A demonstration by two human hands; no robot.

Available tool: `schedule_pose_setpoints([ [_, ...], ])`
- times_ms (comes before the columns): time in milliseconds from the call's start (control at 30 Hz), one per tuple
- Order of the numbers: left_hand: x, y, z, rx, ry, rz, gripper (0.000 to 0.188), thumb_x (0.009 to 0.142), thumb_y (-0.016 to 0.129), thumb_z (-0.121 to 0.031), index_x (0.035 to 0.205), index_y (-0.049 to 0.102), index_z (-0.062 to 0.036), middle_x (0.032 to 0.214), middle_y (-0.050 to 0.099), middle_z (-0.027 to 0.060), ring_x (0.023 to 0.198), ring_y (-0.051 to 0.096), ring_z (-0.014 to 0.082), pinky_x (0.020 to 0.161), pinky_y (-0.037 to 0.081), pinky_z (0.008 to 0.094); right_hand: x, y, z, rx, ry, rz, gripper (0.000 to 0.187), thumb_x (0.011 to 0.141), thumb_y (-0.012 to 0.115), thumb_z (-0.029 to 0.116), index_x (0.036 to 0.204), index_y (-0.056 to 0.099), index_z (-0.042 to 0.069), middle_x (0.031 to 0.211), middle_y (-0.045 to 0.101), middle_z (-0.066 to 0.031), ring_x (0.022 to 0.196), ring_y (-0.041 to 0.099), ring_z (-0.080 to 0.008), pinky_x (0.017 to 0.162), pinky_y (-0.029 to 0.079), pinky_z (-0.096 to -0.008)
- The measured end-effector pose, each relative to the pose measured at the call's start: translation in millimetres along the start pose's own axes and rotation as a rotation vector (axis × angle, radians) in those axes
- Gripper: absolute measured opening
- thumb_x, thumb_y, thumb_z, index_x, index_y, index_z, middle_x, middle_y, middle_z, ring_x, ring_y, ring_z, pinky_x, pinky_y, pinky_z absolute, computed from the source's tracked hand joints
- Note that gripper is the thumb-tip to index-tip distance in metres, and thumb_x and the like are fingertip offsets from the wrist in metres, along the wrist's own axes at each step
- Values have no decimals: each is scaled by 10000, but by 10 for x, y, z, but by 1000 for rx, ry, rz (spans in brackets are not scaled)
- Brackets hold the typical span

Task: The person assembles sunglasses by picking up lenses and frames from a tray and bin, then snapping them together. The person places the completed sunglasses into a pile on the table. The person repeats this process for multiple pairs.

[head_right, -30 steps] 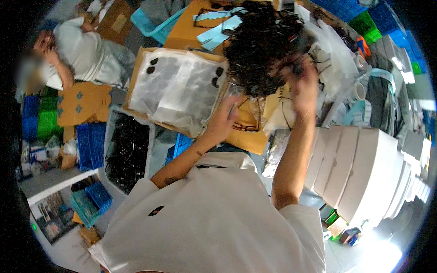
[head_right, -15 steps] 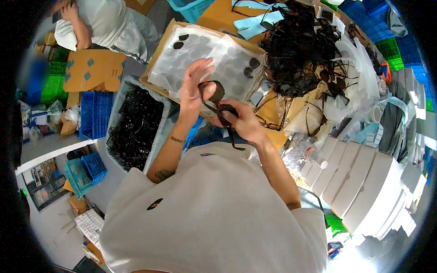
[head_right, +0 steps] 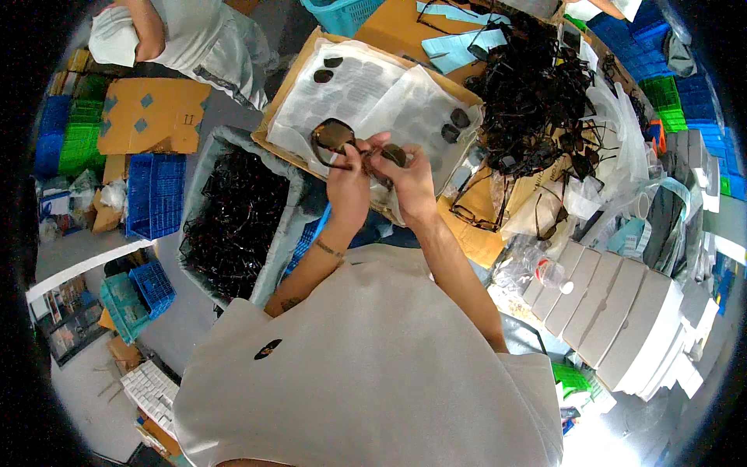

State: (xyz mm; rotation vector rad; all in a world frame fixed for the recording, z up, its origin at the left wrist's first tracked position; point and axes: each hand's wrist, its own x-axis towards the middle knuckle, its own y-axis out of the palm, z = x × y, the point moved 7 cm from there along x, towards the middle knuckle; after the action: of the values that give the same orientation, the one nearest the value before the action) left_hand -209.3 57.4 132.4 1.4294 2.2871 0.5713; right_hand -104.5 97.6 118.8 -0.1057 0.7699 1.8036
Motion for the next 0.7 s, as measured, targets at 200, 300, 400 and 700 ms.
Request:
schedule_pose_setpoints([
  [200, 346, -497, 108, -736, -150, -89, 254, 1008, 520, -333, 934, 551, -92, 1192, 637, 109, 1141, 587, 276, 1067, 443, 430, 346, -164, -214, -215, -90, -113, 235, 785, 794, 69, 823, 567, 23, 779, 526, 7, 758, 516, -108, 750, 483, -290],
  [300, 391, -857, -41, -819, -186, -83, 217, 988, 568, -277, 936, 555, -67, 1110, 641, 111, 1115, 590, 277, 1085, 438, 437, 355, -53, -137, -328, -134, -68, 165, 793, 767, 32, 858, 617, 7, 733, 523, 24, 738, 513, -101, 731, 465, -273],
  [400, 334, -1203, -216, -767, -185, -143, 225, 1002, 547, -288, 929, 546, -75, 1063, 614, 91, 1020, 586, 259, 1060, 452, 423, 453, 46, -130, -384, -166, -36, 167, 804, 741, 20, 937, 642, 1, 768, 584, 9, 750, 544, -104, 720, 458, -270],
  [700, -6, -1534, -877, 293, -26, -451, 236, 981, 619, -246, 1047, 555, -29, 865, 633, 88, 748, 626, 180, 605, 539, 344, 751, -409, 210, -1389, -455, -410, 216, 838, 682, 74, 1054, 683, 73, 884, 725, -160, 825, 696, -342, 739, 528, -427],
])
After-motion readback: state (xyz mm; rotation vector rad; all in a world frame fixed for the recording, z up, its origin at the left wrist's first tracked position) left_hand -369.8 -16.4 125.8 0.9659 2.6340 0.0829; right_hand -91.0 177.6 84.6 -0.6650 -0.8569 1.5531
